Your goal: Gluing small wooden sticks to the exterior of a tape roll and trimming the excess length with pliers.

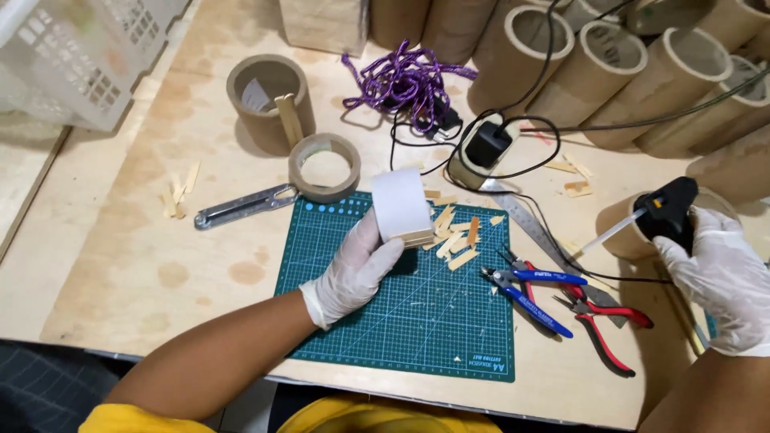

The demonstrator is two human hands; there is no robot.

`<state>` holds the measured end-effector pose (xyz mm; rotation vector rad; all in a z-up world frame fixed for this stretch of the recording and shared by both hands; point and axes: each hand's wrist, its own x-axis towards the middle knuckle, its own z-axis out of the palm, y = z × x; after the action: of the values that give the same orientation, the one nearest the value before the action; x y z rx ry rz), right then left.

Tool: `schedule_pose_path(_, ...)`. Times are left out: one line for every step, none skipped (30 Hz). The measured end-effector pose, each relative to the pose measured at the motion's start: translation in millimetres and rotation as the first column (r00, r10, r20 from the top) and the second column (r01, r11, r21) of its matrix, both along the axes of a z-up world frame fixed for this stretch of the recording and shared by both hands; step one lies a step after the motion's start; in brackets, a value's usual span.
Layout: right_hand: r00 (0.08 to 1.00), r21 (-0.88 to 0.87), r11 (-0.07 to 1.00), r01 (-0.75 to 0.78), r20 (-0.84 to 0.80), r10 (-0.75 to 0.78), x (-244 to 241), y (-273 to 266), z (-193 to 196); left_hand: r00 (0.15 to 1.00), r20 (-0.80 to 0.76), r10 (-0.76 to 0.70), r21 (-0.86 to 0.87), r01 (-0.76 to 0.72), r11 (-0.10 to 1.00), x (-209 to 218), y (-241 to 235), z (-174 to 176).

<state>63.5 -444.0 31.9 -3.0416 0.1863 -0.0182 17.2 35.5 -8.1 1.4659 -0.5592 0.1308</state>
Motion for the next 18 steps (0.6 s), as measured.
schedule_pose_path(1.0, 0.0, 1.0, -0.005, 0.003, 0.005, 3, -11, -10, 1.0, 0.003, 0.005, 0.0, -0.005, 1.0, -1, -2, -2)
schedule_pose_path(1.0, -0.01, 1.0, -0.011, 0.001, 0.011, 6, -22, -19, 0.999, 0.013, 0.049, 0.033, -0.049, 0.998, -2, -4, -4)
schedule_pose_path(1.0, -0.022, 1.0, -0.015, 0.005, 0.015, 11, -35, -26, 0.995, 0.029, 0.09, 0.063, -0.092, 0.994, 0, -6, -4)
schedule_pose_path(1.0, -0.024, 1.0, -0.018, 0.013, 0.019, 13, -38, -28, 0.995, 0.037, 0.094, 0.06, -0.096, 0.994, -3, -8, -2)
schedule_pose_path(1.0, 0.011, 1.0, -0.002, -0.014, 0.003, 16, -40, -31, 0.995, -0.029, 0.097, 0.104, -0.093, 0.99, -4, -8, 1)
schedule_pose_path(0.999, 0.047, 0.999, 0.014, -0.042, -0.012, 19, -42, -35, 0.99, -0.094, 0.102, 0.147, -0.087, 0.985, -6, -8, 2)
schedule_pose_path(0.999, 0.048, 0.999, 0.012, -0.048, -0.01, 22, -54, -43, 0.99, -0.099, 0.104, 0.149, -0.089, 0.985, -5, -7, 2)
schedule_pose_path(0.999, -0.023, 0.999, -0.042, 0.014, 0.042, 26, -66, -52, 0.995, -0.052, 0.08, 0.172, -0.07, 0.983, -4, -6, 0)
schedule_pose_path(0.993, -0.098, 0.991, -0.093, 0.064, 0.099, 27, -78, -63, 0.998, -0.014, 0.056, 0.195, -0.052, 0.98, -7, -6, -3)
schedule_pose_path(0.993, -0.097, 0.99, -0.097, 0.051, 0.103, 20, -72, -58, 0.998, -0.027, 0.059, 0.194, -0.052, 0.98, -8, -6, -8)
schedule_pose_path(0.969, -0.152, 0.974, -0.17, 0.155, 0.194, 16, -67, -51, 1.0, -0.01, 0.027, 0.152, -0.025, 0.988, -7, -8, -12)
schedule_pose_path(0.925, -0.214, 0.948, -0.234, 0.252, 0.285, 11, -63, -42, 1.0, 0.008, -0.004, 0.109, 0.003, 0.994, -5, -10, -15)
schedule_pose_path(0.919, -0.218, 0.948, -0.233, 0.269, 0.288, 6, -38, -25, 1.0, 0.026, -0.002, 0.109, -0.001, 0.994, -4, -11, -19)
schedule_pose_path(0.95, 0.137, 0.969, -0.204, 0.267, 0.162, -1, -13, -7, 0.998, 0.053, -0.024, 0.091, 0.02, 0.996, -2, -13, -23)
schedule_pose_path(0.976, 0.485, 0.861, -0.152, 0.209, 0.054, -13, 11, 9, 0.996, 0.072, -0.049, 0.075, 0.043, 0.996, -4, -15, -29)
schedule_pose_path(0.974, 0.484, 0.861, -0.157, 0.218, 0.055, -18, 15, 8, 0.996, 0.082, -0.048, 0.076, 0.042, 0.996, -2, -14, -22)
schedule_pose_path(0.986, 0.699, 0.699, -0.15, 0.162, 0.05, -27, 17, 5, 0.998, 0.041, -0.045, 0.118, 0.04, 0.992, -4, -14, -17)
schedule_pose_path(0.993, 0.865, 0.487, -0.122, 0.106, 0.061, -36, 20, 3, 0.999, 0.0, -0.04, 0.16, 0.04, 0.986, -6, -14, -12)
